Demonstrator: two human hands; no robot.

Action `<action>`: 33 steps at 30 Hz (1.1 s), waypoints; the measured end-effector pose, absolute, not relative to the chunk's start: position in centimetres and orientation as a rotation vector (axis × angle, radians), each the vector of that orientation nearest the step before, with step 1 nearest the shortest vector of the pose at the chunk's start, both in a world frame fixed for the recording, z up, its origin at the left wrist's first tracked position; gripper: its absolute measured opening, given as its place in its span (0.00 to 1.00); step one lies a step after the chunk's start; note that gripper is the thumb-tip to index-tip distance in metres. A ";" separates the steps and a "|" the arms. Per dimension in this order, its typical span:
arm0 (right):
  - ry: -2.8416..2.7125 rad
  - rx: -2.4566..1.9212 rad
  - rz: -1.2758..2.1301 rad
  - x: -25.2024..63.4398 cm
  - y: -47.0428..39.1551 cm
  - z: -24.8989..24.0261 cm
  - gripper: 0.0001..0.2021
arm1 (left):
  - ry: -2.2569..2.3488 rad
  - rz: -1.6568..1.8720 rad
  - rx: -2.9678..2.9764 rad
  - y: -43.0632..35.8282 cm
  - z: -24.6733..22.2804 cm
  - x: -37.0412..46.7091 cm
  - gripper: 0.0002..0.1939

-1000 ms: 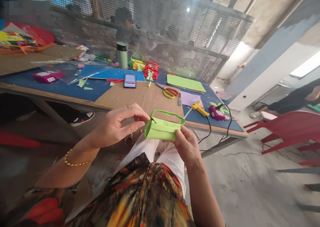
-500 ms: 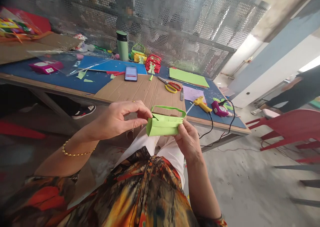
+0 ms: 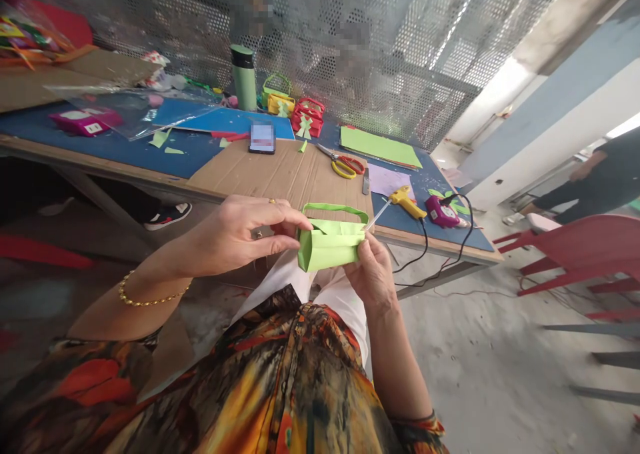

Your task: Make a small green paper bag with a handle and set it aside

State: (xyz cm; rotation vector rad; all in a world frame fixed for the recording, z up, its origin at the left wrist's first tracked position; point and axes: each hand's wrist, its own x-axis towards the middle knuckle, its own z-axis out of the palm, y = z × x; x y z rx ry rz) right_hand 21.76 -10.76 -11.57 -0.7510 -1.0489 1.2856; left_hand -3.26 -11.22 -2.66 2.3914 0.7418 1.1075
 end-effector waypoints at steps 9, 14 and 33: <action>-1.024 -0.700 1.309 21.8 -10.7 -12.5 0.21 | 0.697 0.813 2.420 -11.2 -0.7 -3.3 0.12; -1.039 -0.676 1.292 21.8 -11.1 -12.4 0.22 | 0.680 0.509 2.343 -11.2 0.5 -3.0 0.12; -0.920 -0.623 1.133 20.6 -12.5 -12.0 0.19 | 0.757 0.144 1.926 -13.0 1.8 -1.0 0.16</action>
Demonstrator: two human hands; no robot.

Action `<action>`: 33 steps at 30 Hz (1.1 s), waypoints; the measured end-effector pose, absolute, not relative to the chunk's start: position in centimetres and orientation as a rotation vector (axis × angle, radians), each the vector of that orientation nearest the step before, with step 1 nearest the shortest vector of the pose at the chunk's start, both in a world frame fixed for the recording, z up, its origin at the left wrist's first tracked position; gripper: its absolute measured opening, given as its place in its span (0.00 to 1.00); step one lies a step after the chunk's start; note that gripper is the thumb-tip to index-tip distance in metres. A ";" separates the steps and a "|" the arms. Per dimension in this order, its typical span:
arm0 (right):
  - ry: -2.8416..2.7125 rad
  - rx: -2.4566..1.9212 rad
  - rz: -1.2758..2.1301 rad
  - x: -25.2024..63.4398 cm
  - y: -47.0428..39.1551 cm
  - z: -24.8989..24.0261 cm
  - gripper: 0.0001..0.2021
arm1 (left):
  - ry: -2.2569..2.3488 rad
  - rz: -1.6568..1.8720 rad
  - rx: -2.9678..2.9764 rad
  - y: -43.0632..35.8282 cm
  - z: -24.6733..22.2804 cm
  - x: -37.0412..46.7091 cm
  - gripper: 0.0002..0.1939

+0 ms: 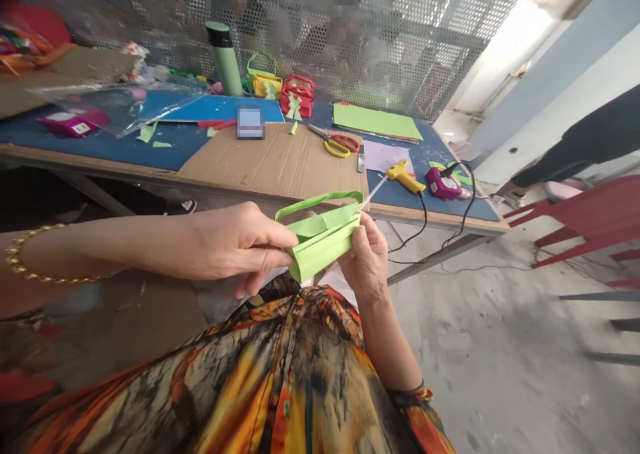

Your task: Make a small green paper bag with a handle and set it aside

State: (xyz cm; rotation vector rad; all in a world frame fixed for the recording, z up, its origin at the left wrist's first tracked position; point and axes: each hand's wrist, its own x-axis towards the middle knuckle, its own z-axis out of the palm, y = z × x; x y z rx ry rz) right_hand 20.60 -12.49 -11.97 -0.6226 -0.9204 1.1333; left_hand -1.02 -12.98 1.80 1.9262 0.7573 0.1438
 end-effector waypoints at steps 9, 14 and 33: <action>-0.876 -0.619 1.094 19.9 -12.7 -12.3 0.16 | 0.750 0.183 2.125 -13.3 2.4 -0.6 0.14; -0.861 -0.621 1.100 20.0 -12.7 -12.3 0.18 | 0.805 0.308 2.415 -13.9 2.0 -0.3 0.06; -0.755 -0.645 0.864 20.0 -12.2 -11.2 0.15 | 1.010 1.739 2.446 -15.0 -9.2 1.7 0.21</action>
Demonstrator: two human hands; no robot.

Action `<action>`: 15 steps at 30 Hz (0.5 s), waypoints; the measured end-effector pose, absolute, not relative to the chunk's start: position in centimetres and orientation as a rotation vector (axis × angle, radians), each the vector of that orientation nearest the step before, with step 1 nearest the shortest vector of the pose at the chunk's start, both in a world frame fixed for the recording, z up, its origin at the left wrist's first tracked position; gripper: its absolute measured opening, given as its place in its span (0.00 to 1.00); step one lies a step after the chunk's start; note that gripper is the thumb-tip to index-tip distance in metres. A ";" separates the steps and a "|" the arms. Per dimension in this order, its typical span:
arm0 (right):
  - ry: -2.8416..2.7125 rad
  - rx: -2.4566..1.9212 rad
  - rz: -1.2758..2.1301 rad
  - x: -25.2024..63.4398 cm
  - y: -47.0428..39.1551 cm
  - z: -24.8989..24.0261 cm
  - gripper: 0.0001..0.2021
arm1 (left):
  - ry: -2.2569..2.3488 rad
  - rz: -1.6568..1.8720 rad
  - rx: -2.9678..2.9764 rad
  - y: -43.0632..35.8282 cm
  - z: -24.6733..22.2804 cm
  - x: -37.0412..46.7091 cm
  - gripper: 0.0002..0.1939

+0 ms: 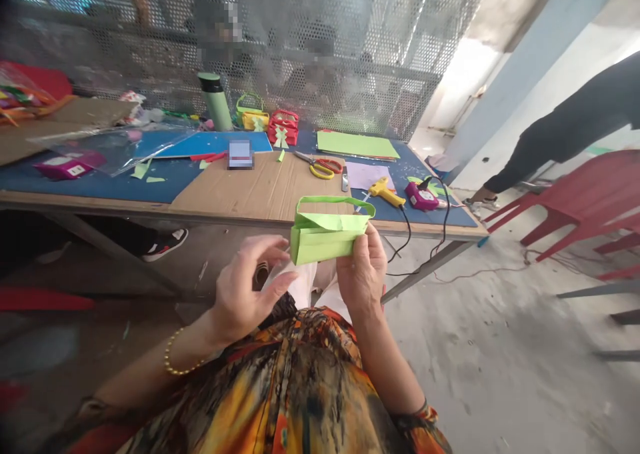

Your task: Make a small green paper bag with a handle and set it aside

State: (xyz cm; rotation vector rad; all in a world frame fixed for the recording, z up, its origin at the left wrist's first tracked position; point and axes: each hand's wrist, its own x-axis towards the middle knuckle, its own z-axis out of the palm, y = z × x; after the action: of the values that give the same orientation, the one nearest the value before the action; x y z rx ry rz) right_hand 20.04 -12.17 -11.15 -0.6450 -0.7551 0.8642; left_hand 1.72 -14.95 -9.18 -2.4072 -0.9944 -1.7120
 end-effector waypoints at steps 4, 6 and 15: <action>-0.760 -0.702 0.766 19.5 -12.3 -11.3 0.14 | -0.934 -1.647 -2.179 -14.7 -10.0 3.9 0.25; -0.758 -0.709 0.732 19.4 -12.5 -11.4 0.13 | -0.939 -1.635 -2.125 -14.5 -10.0 4.3 0.25; -0.896 -0.835 0.465 17.8 -14.1 -11.9 0.13 | -0.984 -1.816 -2.085 -14.0 -11.3 4.7 0.26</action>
State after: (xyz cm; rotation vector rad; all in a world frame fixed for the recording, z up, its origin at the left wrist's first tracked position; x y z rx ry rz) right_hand 17.78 -14.12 -11.89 -0.8353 -0.8958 0.4649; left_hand 4.74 -14.04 -11.30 -2.0851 -0.9845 -1.8161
